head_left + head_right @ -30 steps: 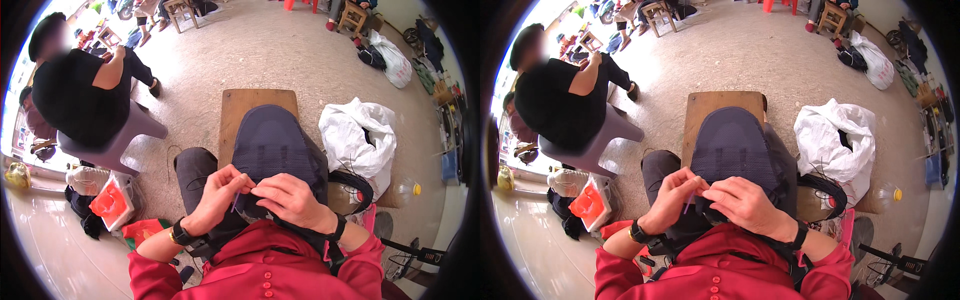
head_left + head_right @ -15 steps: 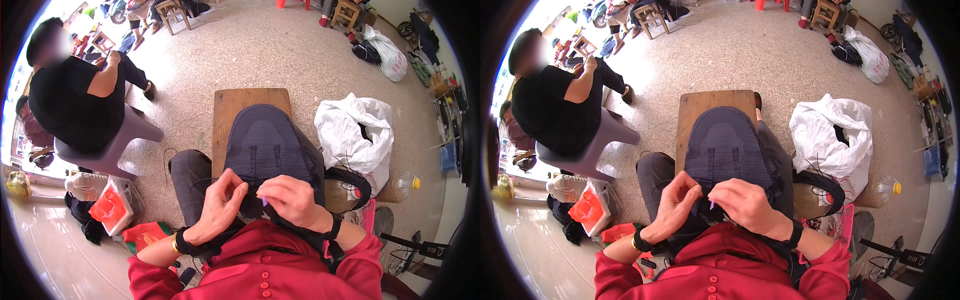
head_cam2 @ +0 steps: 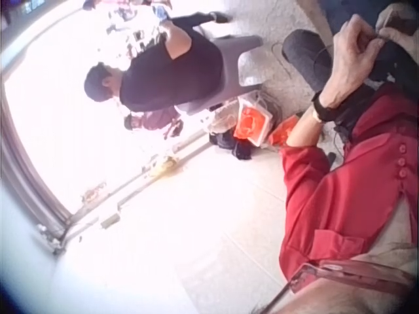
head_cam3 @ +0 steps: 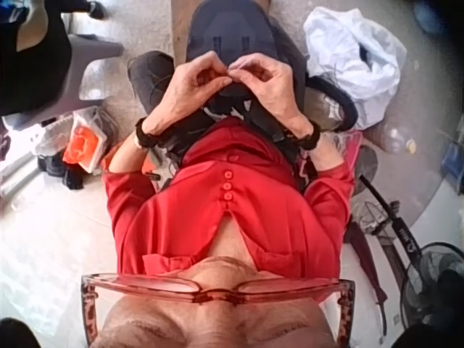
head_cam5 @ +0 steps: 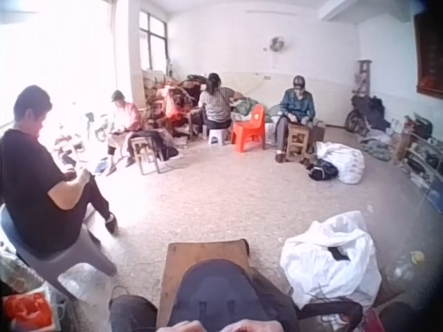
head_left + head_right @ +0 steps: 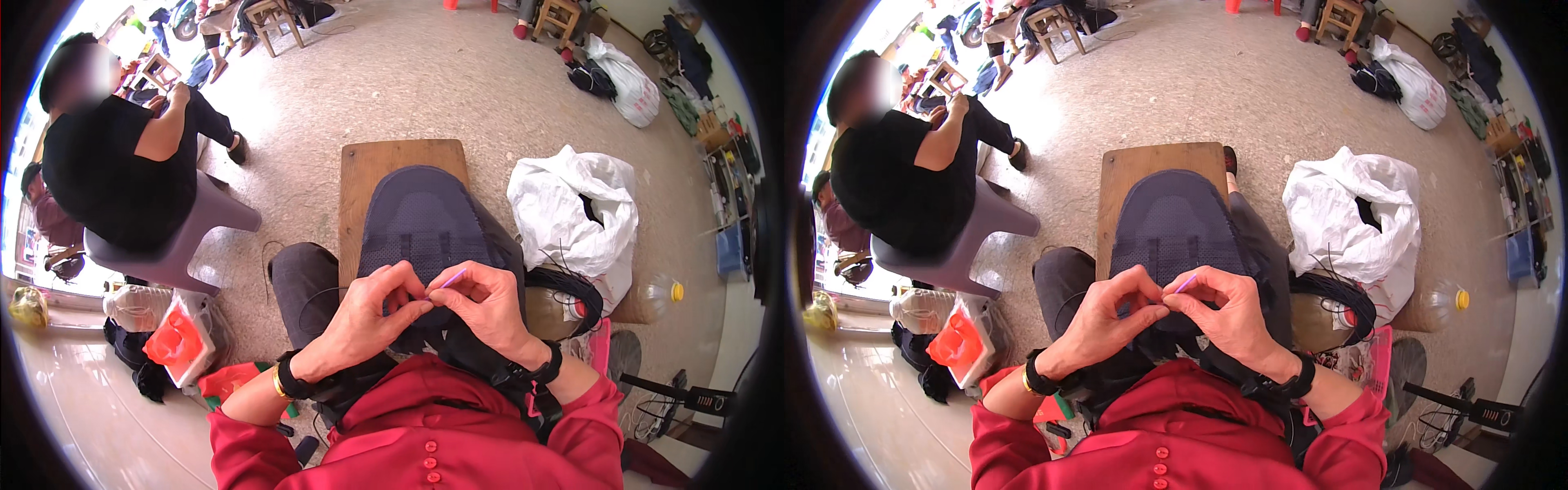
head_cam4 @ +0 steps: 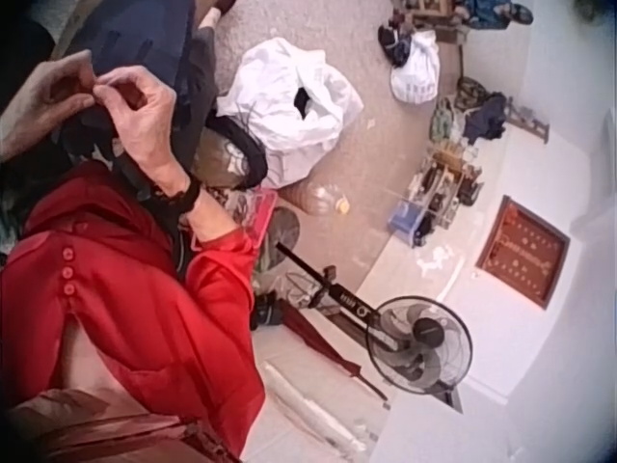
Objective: The recorder is assembling shoe components, specifically attaching straps or laces to a mesh shoe upper using a purple tool.
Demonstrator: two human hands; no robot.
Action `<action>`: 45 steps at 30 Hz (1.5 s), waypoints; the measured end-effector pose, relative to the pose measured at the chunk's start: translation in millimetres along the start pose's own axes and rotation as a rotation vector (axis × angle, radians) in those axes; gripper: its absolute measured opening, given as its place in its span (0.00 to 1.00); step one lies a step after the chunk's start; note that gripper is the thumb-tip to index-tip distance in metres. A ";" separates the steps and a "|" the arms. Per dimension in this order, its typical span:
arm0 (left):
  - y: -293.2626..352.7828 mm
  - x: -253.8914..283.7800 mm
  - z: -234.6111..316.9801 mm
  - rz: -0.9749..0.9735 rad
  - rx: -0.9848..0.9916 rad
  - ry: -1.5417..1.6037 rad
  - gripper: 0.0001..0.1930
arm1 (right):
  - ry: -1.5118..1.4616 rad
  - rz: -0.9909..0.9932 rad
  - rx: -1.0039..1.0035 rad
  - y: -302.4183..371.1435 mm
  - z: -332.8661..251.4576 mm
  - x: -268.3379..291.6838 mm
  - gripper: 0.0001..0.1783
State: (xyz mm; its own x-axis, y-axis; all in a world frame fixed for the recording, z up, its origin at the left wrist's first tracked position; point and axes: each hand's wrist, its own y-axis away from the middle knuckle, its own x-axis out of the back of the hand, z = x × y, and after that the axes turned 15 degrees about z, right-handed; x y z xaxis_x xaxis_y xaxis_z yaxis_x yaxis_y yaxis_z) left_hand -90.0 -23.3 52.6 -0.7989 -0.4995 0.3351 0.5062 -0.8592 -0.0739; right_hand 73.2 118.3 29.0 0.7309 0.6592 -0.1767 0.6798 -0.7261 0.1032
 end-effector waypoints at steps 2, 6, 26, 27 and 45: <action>-0.2 -1.3 0.1 -0.040 0.001 -0.048 0.09 | -0.004 -0.040 0.006 1.7 0.8 1.8 0.06; -2.3 -3.1 1.3 -0.038 -0.144 -0.129 0.10 | 0.049 -0.033 0.065 3.6 -0.4 3.0 0.06; -2.4 1.7 -34.2 0.130 -0.410 -0.504 0.13 | 0.776 0.121 0.616 -2.4 20.0 33.3 0.28; -2.6 2.1 -35.0 0.129 -0.408 -0.501 0.13 | 0.784 0.119 0.624 -2.5 19.9 33.1 0.28; 17.7 58.9 -45.1 0.144 -0.227 -0.512 0.13 | 0.731 0.103 0.532 -4.2 19.9 40.7 0.22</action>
State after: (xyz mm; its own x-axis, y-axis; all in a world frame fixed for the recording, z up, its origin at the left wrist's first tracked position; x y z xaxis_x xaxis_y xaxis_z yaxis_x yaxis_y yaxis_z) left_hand -142.8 -73.0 28.7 -0.4391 -0.5447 0.7145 0.4708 -0.8168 -0.3334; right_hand 98.9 144.3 1.9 0.7658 0.4144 0.4918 0.6242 -0.6630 -0.4134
